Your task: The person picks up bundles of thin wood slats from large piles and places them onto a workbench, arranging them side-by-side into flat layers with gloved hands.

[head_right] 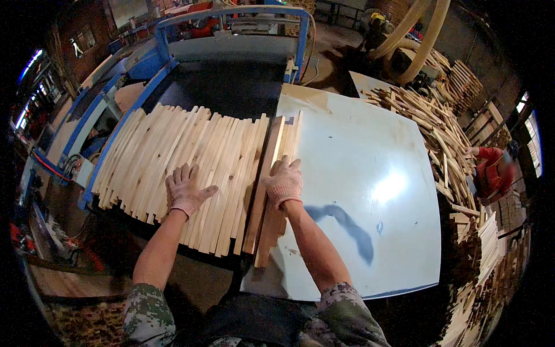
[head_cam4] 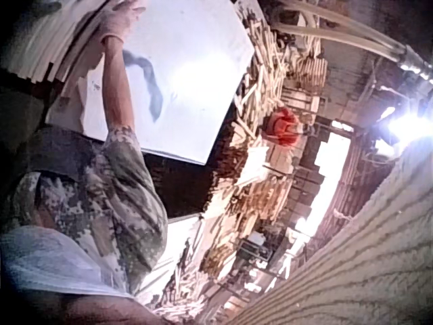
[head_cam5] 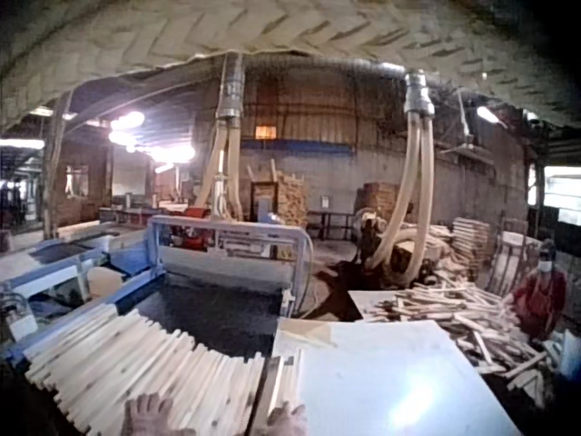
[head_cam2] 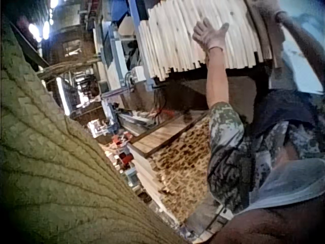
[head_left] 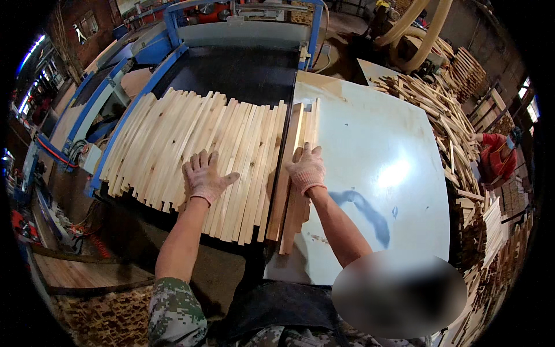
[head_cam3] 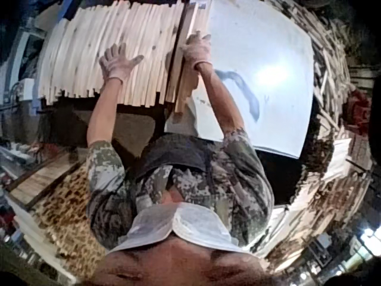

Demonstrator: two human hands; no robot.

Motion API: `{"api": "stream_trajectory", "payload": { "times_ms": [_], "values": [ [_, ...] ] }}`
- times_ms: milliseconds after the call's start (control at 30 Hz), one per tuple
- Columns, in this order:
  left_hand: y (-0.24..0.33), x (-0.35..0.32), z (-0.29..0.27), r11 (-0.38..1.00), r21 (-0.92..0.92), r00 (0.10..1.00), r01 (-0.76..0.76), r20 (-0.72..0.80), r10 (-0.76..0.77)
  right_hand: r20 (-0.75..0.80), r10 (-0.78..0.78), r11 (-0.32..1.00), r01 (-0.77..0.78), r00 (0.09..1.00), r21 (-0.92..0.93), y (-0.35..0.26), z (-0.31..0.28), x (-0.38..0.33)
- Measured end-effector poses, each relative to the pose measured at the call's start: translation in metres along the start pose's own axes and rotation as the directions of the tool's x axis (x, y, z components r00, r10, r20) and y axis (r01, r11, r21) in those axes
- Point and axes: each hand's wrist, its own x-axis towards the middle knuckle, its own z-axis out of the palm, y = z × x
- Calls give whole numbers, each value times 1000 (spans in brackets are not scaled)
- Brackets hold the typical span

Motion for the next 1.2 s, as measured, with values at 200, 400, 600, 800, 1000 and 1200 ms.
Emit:
{"api": "stream_trajectory", "payload": {
  "times_ms": [200,400,600,800,1000,1200],
  "values": [
    [6,-6,0,999,-28,1000,21,5,-21,-10,-49,992,47,999,-117,16,1,-13],
    [4,1,6,999,-40,1000,11,7,-11,26,30,990,-27,999,-137,8,-2,-3],
    [12,2,52,997,-65,970,-45,-240,29,-9,-64,987,62,998,-148,40,-16,-6],
    [118,-28,27,907,-156,917,-392,-153,369,-5,-17,984,16,1000,-180,77,-35,-10],
    [187,-36,-6,962,-171,966,-211,117,232,29,-27,1000,27,999,6,102,-48,-15],
    [201,-14,6,977,-134,979,-167,96,180,59,34,939,-52,998,341,171,-47,-11]
  ]
}}
